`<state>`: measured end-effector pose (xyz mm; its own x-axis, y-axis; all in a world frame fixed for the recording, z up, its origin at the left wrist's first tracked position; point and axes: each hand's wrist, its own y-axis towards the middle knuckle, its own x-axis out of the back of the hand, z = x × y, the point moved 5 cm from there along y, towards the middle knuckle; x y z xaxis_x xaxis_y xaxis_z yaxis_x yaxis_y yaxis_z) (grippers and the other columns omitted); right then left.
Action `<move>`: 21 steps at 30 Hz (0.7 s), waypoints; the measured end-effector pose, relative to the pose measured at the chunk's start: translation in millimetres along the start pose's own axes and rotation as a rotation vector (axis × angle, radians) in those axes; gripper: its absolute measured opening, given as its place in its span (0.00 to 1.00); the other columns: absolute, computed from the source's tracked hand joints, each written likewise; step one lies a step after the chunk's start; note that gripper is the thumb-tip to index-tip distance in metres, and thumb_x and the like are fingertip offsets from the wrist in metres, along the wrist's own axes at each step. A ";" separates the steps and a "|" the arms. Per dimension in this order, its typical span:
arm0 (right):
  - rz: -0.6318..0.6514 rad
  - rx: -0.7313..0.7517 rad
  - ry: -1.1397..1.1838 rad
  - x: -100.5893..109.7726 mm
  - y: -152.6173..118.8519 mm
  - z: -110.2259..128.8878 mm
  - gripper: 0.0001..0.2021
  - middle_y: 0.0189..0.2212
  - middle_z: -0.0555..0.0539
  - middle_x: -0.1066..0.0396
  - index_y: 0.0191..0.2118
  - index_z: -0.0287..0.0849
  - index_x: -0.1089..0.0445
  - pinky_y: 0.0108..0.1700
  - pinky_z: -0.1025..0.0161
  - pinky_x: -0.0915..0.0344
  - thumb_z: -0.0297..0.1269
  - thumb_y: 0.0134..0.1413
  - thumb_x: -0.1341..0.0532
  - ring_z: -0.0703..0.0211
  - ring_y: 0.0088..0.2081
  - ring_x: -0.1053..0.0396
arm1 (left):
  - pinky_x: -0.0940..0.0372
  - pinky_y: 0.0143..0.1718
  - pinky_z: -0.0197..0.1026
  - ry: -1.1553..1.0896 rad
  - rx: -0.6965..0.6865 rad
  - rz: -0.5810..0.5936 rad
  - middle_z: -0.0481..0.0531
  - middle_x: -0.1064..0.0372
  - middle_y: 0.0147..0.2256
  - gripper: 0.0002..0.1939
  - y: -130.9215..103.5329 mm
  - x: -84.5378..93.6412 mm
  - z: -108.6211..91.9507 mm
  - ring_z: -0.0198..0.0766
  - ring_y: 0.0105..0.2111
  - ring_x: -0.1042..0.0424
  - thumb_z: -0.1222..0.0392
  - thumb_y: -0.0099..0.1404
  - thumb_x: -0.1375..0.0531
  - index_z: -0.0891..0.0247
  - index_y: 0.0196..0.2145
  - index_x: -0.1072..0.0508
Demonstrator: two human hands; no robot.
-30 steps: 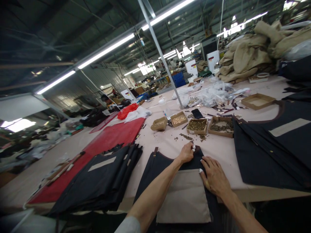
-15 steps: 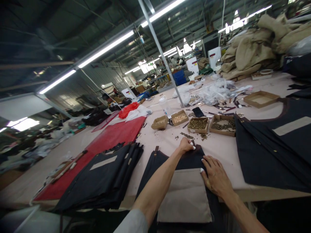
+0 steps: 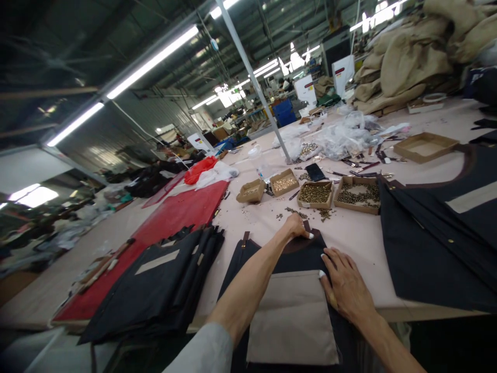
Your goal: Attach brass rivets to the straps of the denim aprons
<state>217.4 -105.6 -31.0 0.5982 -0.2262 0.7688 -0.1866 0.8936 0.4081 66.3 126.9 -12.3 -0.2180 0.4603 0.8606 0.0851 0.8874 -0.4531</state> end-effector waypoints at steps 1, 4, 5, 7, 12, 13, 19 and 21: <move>-0.002 0.005 0.004 0.6 0.0 0.7 0.25 0.67 0.39 0.37 0.66 0.45 0.35 0.68 0.40 0.44 0.42 0.66 0.46 0.41 0.68 0.42 | 0.31 0.35 0.42 -0.014 0.003 0.004 0.47 0.34 0.17 0.23 -3.5 1.3 0.3 0.46 0.31 0.26 0.58 0.33 0.20 0.60 0.15 0.33; -0.046 0.006 0.016 2.6 -2.0 1.3 0.25 0.65 0.37 0.36 0.66 0.44 0.37 0.66 0.42 0.40 0.42 0.66 0.45 0.41 0.66 0.39 | 0.34 0.32 0.41 -0.144 0.006 -0.013 0.46 0.34 0.17 0.23 -26.8 4.9 8.3 0.43 0.27 0.28 0.57 0.34 0.20 0.60 0.17 0.32; -0.070 0.002 0.024 2.5 -3.3 0.5 0.26 0.64 0.37 0.35 0.66 0.44 0.38 0.65 0.43 0.39 0.42 0.66 0.45 0.41 0.65 0.38 | 0.35 0.31 0.40 -0.208 -0.008 -0.063 0.45 0.34 0.18 0.23 -37.8 6.5 12.2 0.42 0.27 0.28 0.55 0.35 0.21 0.61 0.18 0.32; -0.127 -0.008 0.039 0.7 -5.9 -2.7 0.25 0.59 0.37 0.31 0.66 0.45 0.38 0.61 0.45 0.35 0.41 0.65 0.44 0.41 0.60 0.34 | 0.37 0.30 0.37 -0.338 -0.048 -0.234 0.45 0.31 0.21 0.22 -63.4 8.5 21.1 0.38 0.27 0.29 0.53 0.39 0.22 0.61 0.21 0.31; -0.202 -0.044 0.068 -5.2 -6.4 -10.0 0.21 0.43 0.40 0.26 0.60 0.44 0.35 0.49 0.48 0.32 0.37 0.63 0.45 0.43 0.46 0.30 | 0.37 0.32 0.37 -0.564 -0.106 -0.599 0.46 0.27 0.27 0.13 -142.9 -18.4 34.3 0.35 0.29 0.31 0.53 0.54 0.30 0.60 0.30 0.29; -0.210 -0.062 0.085 -3.8 -5.3 -10.4 0.21 0.40 0.40 0.25 0.59 0.43 0.34 0.47 0.48 0.33 0.37 0.62 0.45 0.43 0.44 0.29 | 0.36 0.32 0.38 -0.587 -0.119 -0.614 0.46 0.27 0.28 0.12 -160.7 -28.7 33.6 0.35 0.29 0.30 0.53 0.56 0.31 0.59 0.31 0.29; -0.031 -0.299 0.495 8.0 10.7 -3.1 0.22 0.25 0.45 0.26 0.51 0.38 0.28 0.39 0.51 0.33 0.43 0.52 0.40 0.46 0.32 0.27 | 0.29 0.42 0.46 -0.550 -0.153 -0.448 0.58 0.23 0.42 0.28 -268.0 -82.8 14.4 0.49 0.42 0.24 0.51 0.49 0.28 0.56 0.48 0.26; 0.071 -0.295 0.610 12.7 18.3 16.8 0.26 0.23 0.49 0.27 0.53 0.36 0.30 0.36 0.53 0.32 0.47 0.53 0.39 0.50 0.28 0.28 | 0.29 0.50 0.51 -0.512 -0.179 -0.451 0.65 0.25 0.49 0.38 -296.5 -86.0 4.4 0.58 0.51 0.26 0.50 0.48 0.28 0.59 0.56 0.29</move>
<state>208.5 -98.7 -5.5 0.9409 0.0180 0.3383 -0.0725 0.9862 0.1489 55.6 -175.8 47.0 -0.6957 0.0162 0.7181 0.0282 0.9996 0.0049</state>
